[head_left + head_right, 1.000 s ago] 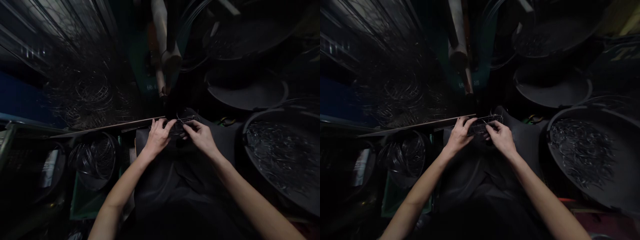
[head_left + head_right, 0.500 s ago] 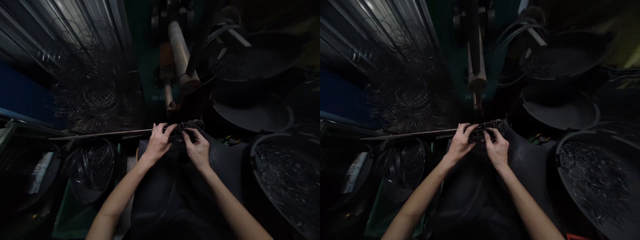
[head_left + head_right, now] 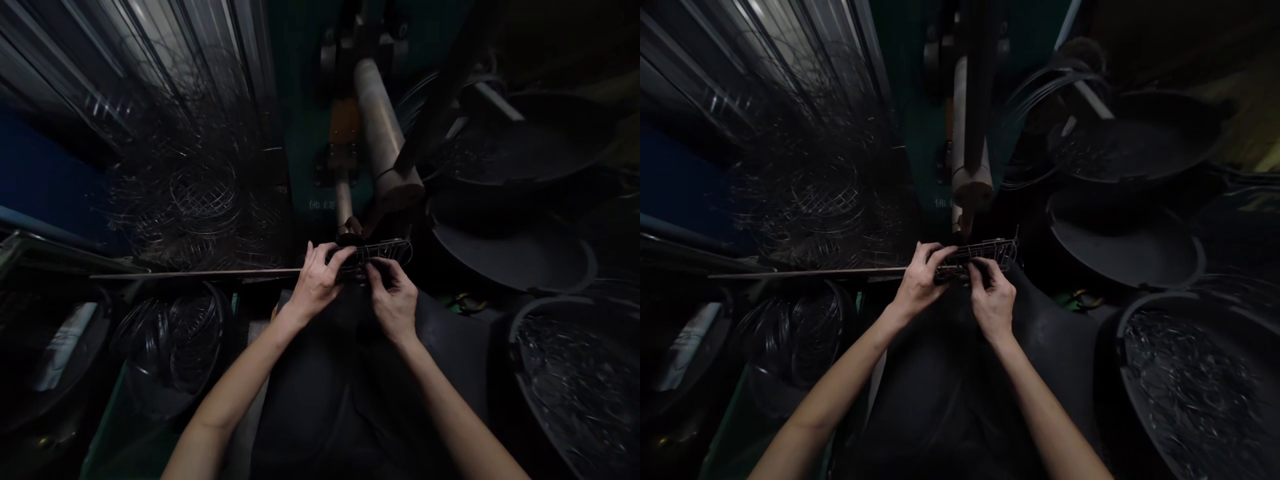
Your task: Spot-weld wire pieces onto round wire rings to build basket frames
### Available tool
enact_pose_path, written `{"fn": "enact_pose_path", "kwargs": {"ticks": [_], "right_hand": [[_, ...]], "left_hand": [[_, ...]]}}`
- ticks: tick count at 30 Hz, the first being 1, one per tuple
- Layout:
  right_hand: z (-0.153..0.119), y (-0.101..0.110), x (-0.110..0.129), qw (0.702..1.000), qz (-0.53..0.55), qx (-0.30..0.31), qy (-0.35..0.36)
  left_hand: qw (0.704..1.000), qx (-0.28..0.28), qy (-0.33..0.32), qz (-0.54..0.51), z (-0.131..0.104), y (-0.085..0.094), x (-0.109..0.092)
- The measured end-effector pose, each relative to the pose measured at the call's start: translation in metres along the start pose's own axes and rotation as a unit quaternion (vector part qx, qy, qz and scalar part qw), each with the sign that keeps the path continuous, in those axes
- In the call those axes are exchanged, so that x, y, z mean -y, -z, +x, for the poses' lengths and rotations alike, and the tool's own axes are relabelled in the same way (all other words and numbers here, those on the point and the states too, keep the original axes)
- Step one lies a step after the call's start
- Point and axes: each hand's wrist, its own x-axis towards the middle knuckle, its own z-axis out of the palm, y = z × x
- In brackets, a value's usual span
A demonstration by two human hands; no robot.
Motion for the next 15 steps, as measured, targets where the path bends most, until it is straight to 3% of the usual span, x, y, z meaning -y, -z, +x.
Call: {"fn": "enact_pose_path", "kwargs": {"ticks": [15], "right_hand": [[0.013,-0.006,-0.003,0.998,0.058,0.005,-0.006]], "left_hand": [[1.000,0.005,-0.002,0.023,0.015,-0.003,0.008]]}}
